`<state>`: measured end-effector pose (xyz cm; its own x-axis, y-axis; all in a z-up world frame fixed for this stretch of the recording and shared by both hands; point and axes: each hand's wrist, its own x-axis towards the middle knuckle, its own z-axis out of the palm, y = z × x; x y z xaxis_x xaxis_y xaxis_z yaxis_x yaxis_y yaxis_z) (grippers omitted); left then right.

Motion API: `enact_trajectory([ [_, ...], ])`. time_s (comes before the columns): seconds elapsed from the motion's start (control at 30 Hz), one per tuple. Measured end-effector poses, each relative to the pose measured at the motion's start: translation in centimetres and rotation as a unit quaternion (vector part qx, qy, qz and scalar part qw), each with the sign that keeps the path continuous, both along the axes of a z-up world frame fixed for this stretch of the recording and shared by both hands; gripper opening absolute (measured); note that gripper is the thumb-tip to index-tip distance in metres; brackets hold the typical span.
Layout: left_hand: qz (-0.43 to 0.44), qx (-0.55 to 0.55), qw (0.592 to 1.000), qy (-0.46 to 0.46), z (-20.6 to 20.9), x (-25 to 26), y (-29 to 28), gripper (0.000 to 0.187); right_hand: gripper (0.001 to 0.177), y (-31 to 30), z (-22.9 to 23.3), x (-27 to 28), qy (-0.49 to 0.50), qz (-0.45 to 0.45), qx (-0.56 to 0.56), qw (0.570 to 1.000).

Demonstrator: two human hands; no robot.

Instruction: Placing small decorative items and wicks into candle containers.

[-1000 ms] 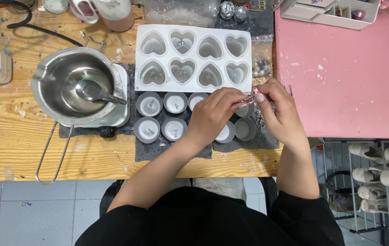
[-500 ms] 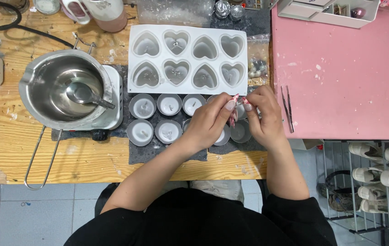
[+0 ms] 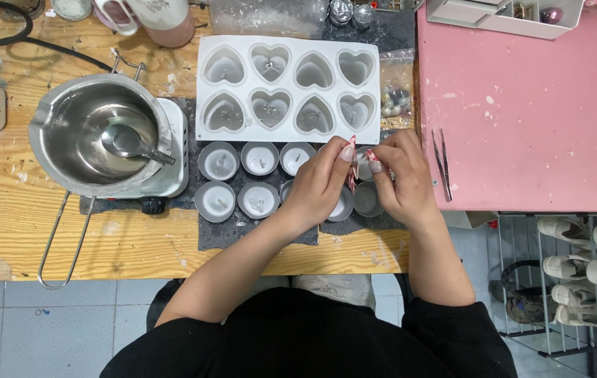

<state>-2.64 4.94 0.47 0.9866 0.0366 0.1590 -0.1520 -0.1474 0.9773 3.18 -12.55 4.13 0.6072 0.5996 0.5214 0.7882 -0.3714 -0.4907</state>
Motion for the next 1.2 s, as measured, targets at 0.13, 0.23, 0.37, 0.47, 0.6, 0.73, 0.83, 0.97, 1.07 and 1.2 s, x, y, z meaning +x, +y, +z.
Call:
enact_trajectory([
  [0.13, 0.015, 0.032, 0.999, -0.013, 0.3, -0.1, 0.1, 0.032, 0.011, -0.1, -0.3, 0.1, 0.006, 0.011, 0.010, 1.000],
  [0.23, 0.030, 0.054, 0.998, -0.028, 0.5, 0.0, 0.1, 0.030, 0.009, 0.1, -0.3, 0.0, 0.020, 0.019, 0.019, 0.999],
  [0.37, 0.033, 0.065, 0.997, -0.015, 1.0, 0.0, 0.1, 0.027, 0.007, 0.0, -0.6, 0.1, 0.056, 0.018, 0.036, 0.998],
  [0.47, 0.037, 0.079, 0.996, -0.014, 1.1, 0.0, 0.1, 0.026, 0.006, 0.1, -0.5, -0.1, 0.077, 0.020, 0.044, 0.996],
  [0.6, 0.037, 0.088, 0.995, -0.023, 1.2, -0.1, 0.1, 0.026, 0.004, 0.2, -0.5, -0.1, 0.100, 0.030, 0.056, 0.993],
  [0.73, 0.039, 0.085, 0.995, -0.023, 1.0, -0.1, 0.0, 0.026, 0.005, 0.1, -0.4, -0.1, 0.103, 0.025, 0.048, 0.993],
  [0.83, 0.036, 0.085, 0.996, -0.011, 1.2, -0.1, 0.1, 0.027, 0.004, 0.2, -0.2, -0.2, 0.107, 0.024, 0.041, 0.993],
  [0.97, 0.048, 0.104, 0.993, 0.001, 1.0, -0.1, 0.3, 0.027, 0.007, -0.2, -0.4, 0.7, 0.105, 0.009, 0.032, 0.994],
  [1.07, 0.071, 0.162, 0.984, -0.002, 0.9, 0.3, 1.0, 0.025, 0.009, 0.8, 0.9, 2.9, 0.091, -0.011, -0.017, 0.996],
  [1.2, 0.103, 0.276, 0.955, -0.034, 0.1, 0.3, 1.3, 0.020, 0.007, 3.9, 2.1, 7.2, -0.025, 0.003, -0.139, 0.990],
])
